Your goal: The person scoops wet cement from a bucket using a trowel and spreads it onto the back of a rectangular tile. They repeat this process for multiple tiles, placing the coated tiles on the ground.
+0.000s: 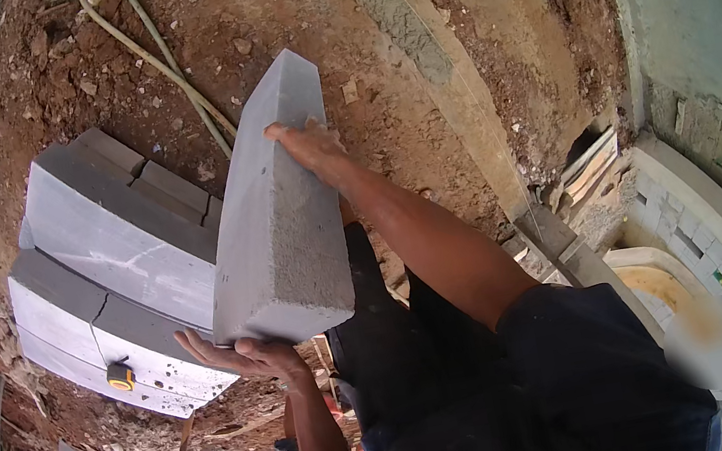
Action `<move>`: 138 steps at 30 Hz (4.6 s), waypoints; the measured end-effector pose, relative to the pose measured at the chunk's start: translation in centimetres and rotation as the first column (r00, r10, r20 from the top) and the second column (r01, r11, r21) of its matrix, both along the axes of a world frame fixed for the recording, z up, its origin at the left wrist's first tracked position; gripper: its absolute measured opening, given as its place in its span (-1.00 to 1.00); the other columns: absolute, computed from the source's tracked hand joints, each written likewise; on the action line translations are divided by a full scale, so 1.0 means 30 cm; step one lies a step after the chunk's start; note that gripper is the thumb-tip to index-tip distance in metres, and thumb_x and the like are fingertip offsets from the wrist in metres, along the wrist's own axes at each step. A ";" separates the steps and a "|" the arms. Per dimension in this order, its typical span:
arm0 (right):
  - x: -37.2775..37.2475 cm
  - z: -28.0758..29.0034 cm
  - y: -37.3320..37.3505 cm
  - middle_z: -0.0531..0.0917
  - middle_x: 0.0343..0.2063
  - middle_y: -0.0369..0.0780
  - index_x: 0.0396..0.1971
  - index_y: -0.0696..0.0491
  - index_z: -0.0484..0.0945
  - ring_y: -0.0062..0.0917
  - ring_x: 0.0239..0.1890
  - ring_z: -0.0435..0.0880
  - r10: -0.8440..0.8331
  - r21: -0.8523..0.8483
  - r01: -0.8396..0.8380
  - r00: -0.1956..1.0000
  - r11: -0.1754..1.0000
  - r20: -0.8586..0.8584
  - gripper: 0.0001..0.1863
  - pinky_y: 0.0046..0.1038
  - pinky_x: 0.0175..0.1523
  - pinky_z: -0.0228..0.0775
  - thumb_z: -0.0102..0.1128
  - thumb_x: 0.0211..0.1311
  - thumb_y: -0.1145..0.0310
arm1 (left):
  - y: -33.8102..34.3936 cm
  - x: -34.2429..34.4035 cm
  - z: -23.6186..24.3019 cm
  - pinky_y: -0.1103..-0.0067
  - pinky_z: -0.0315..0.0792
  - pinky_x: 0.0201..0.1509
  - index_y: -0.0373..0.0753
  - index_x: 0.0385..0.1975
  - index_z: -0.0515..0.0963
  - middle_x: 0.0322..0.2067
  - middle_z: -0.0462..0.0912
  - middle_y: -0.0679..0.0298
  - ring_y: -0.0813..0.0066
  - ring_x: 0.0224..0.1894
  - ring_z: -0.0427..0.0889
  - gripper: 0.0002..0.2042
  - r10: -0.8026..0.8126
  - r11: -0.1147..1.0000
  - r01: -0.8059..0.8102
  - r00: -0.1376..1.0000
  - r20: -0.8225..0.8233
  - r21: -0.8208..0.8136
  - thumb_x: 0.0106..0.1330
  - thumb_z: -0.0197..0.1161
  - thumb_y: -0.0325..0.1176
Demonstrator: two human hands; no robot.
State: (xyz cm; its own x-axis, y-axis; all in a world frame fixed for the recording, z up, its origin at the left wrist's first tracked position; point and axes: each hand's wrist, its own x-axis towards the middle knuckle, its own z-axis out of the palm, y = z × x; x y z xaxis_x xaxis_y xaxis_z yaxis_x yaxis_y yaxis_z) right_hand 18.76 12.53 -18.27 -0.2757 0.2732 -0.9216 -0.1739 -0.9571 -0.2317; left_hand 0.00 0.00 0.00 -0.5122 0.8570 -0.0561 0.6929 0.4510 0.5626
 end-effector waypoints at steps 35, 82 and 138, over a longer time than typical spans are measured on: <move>0.747 0.072 -1.399 0.24 0.22 0.18 0.35 0.21 0.12 0.03 0.09 0.53 -0.799 -0.207 0.972 0.209 0.109 0.564 0.11 -0.13 0.14 0.44 0.22 -0.14 -0.23 | -0.246 0.992 -0.022 0.03 0.16 0.28 -0.28 0.34 0.12 0.19 0.22 -0.07 -0.06 0.24 0.22 0.01 -0.698 -0.712 0.700 -0.696 0.172 -0.054 -0.17 0.52 -0.12; -0.911 0.104 -1.358 0.71 -0.15 -0.09 -0.22 -0.02 0.71 -0.23 -0.09 0.69 -0.772 -0.067 0.992 -0.043 -0.109 0.634 -0.66 -0.28 -0.03 0.53 0.23 0.11 0.08 | -0.534 1.408 -0.116 -0.06 0.04 0.29 -0.41 0.34 0.06 0.19 0.21 -0.13 -0.15 0.25 0.20 0.08 -0.404 -0.912 0.409 -0.908 -0.109 -0.032 -0.18 0.48 0.00; -0.131 -0.218 -3.529 0.21 0.28 0.11 0.28 0.21 0.19 -0.10 0.30 0.30 0.452 0.477 -0.264 -0.826 -0.838 0.337 -0.22 -0.17 0.40 0.07 -0.07 0.37 -0.18 | -0.791 1.441 -0.026 0.08 0.16 0.23 -0.42 0.28 0.06 0.08 0.26 -0.14 -0.15 0.12 0.28 0.05 -0.419 -0.759 0.425 -0.899 -0.130 -0.494 -0.22 0.44 -0.02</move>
State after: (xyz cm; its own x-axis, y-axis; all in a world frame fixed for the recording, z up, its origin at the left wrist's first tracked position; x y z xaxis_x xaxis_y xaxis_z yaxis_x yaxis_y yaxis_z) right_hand 14.84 -93.35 -24.80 -0.3039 -0.6344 -0.7108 0.2812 0.6531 -0.7031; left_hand 43.22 -23.72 -0.79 0.8187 -0.4074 -0.4048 -0.3699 -0.9132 0.1709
